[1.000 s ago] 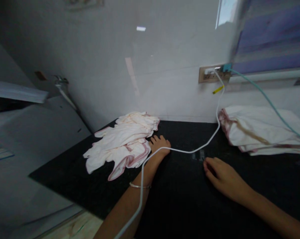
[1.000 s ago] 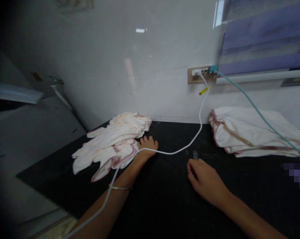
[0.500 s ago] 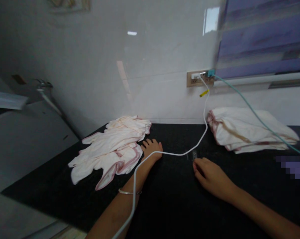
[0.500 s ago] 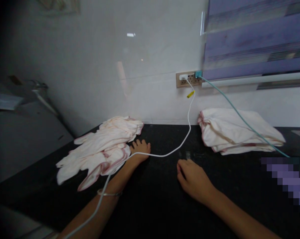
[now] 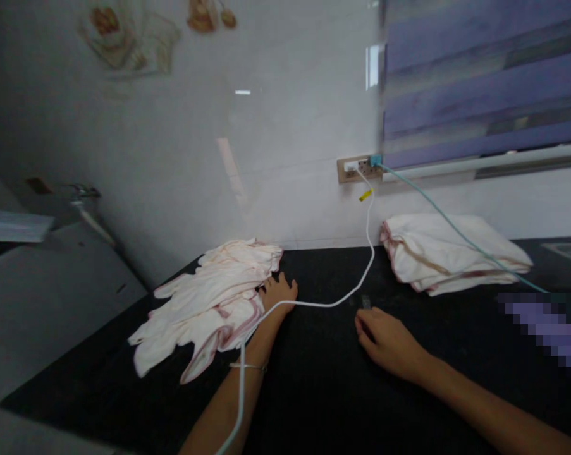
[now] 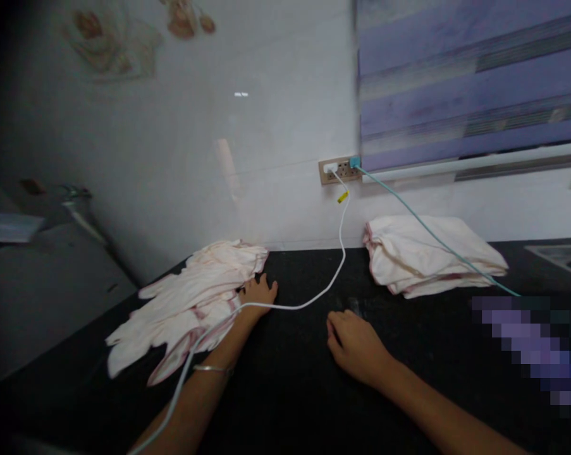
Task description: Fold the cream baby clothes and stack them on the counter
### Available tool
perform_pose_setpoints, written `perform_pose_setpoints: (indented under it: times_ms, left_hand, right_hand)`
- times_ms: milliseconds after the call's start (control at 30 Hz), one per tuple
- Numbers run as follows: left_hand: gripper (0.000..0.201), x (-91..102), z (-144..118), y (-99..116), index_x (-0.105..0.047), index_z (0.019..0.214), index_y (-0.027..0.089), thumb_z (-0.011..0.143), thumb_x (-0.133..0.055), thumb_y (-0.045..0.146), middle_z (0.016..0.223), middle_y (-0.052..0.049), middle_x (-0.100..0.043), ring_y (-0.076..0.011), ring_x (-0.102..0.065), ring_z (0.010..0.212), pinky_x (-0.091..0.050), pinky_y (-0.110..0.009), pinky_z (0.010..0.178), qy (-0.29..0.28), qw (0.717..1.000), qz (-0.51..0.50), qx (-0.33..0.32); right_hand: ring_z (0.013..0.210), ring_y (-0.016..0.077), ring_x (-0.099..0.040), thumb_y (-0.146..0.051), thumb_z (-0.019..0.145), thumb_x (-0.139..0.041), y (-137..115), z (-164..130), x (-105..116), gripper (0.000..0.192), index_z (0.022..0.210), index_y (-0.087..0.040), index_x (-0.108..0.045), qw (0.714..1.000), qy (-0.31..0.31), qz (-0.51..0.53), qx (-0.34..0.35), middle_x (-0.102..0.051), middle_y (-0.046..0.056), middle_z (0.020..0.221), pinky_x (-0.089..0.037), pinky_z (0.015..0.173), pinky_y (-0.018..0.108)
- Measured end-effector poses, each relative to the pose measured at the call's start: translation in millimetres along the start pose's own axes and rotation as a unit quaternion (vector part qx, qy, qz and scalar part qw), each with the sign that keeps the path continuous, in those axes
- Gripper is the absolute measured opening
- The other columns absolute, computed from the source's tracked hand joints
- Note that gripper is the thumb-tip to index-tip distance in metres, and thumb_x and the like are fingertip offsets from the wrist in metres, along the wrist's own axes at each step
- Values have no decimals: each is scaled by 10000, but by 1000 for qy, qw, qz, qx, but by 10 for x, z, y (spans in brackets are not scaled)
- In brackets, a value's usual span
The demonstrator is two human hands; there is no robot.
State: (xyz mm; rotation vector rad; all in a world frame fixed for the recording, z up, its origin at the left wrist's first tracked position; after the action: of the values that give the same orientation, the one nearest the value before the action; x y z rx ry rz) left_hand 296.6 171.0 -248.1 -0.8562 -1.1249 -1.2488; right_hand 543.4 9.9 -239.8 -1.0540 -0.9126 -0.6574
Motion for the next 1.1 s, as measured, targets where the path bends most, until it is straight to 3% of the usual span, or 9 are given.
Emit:
perform_pose_setpoints:
  times_ms: [167, 300, 500, 633, 700, 767, 833, 967, 1100]
  left_hand:
    - [606, 70, 131, -58, -521, 1416, 105, 964, -422, 495, 1375, -260, -582, -402, -539, 1298, -439, -535, 1011, 44, 999, 4, 22]
    - [572, 51, 232, -137, -604, 1281, 16, 974, -391, 449, 1238, -278, -650, -406, -593, 1212, -451, -532, 988, 15, 999, 28, 27]
    - [489, 92, 189, -52, -713, 1163, 96, 964, -404, 419, 1275, -221, -625, -365, -560, 1241, -462, -466, 990, 1, 999, 27, -25]
    - [443, 329, 157, -46, -671, 1265, 162, 955, -453, 390, 1462, -202, -491, -352, -405, 1402, -341, -491, 1134, 135, 989, 4, -63]
    - [528, 405, 173, -180, -554, 1410, 133, 951, -464, 376, 1549, -226, -397, -381, -335, 1450, -290, -527, 1161, 190, 981, 3, -30]
    - [637, 387, 218, -361, -412, 1501, 42, 946, -456, 350, 1508, -282, -432, -405, -400, 1396, -350, -513, 1109, 182, 983, 4, 19]
    - [643, 332, 265, -500, -373, 1496, -16, 955, -418, 330, 1388, -297, -543, -395, -508, 1289, -415, -475, 1025, 151, 988, 4, 44]
    - [444, 237, 318, -542, -535, 1321, 69, 956, -369, 259, 1188, -223, -681, -364, -616, 1139, -434, -471, 943, 80, 996, 14, 25]
    - [368, 250, 312, -418, -546, 1258, 142, 954, -351, 210, 1089, -151, -722, -314, -662, 1064, -419, -446, 920, 45, 999, -15, -16]
  right_hand:
    - [833, 182, -569, -153, 913, -463, 2, 6, 4, 107, 873, -202, -549, 1000, 13, -4, 1, -644, 51, 891, -348, 722, 304]
    - [829, 181, -564, -152, 907, -463, -5, 9, 18, 108, 873, -205, -551, 1000, 12, -12, 1, -641, 47, 885, -340, 710, 303]
    - [840, 177, -560, -167, 926, -457, -7, 12, 35, 108, 875, -208, -543, 1000, 3, -10, -2, -641, 42, 896, -348, 726, 301]
    - [826, 176, -552, -166, 927, -451, -3, 15, 24, 113, 867, -208, -537, 1000, 1, -10, -2, -629, 34, 871, -348, 725, 301]
    - [822, 175, -552, -163, 929, -442, -3, 13, 18, 121, 868, -207, -536, 1000, -1, -10, -3, -627, 35, 869, -352, 727, 300]
    - [829, 176, -556, -157, 926, -441, -1, 12, 14, 120, 875, -206, -539, 1000, -1, -10, -4, -630, 38, 880, -356, 731, 299]
    - [834, 176, -559, -154, 929, -440, 2, 12, 10, 123, 883, -206, -541, 1000, -1, -9, -3, -634, 38, 889, -361, 739, 299]
    - [829, 175, -561, -158, 932, -449, 13, 15, -4, 119, 887, -208, -548, 1000, -3, -10, -5, -633, 35, 891, -366, 741, 301]
    - [812, 172, -562, -167, 945, -438, 22, 17, -10, 135, 879, -212, -547, 1000, 2, -10, -9, -631, 32, 877, -365, 734, 300]
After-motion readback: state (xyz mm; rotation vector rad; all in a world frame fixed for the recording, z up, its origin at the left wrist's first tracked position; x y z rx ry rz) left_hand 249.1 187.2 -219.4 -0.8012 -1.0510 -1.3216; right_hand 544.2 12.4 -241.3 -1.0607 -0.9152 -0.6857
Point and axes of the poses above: each hand's wrist, its own z-axis towards the middle knuckle, its own x-axis out of the back of the hand, y = z × x, the point moved 5 cm from there along z, towards the middle knuckle
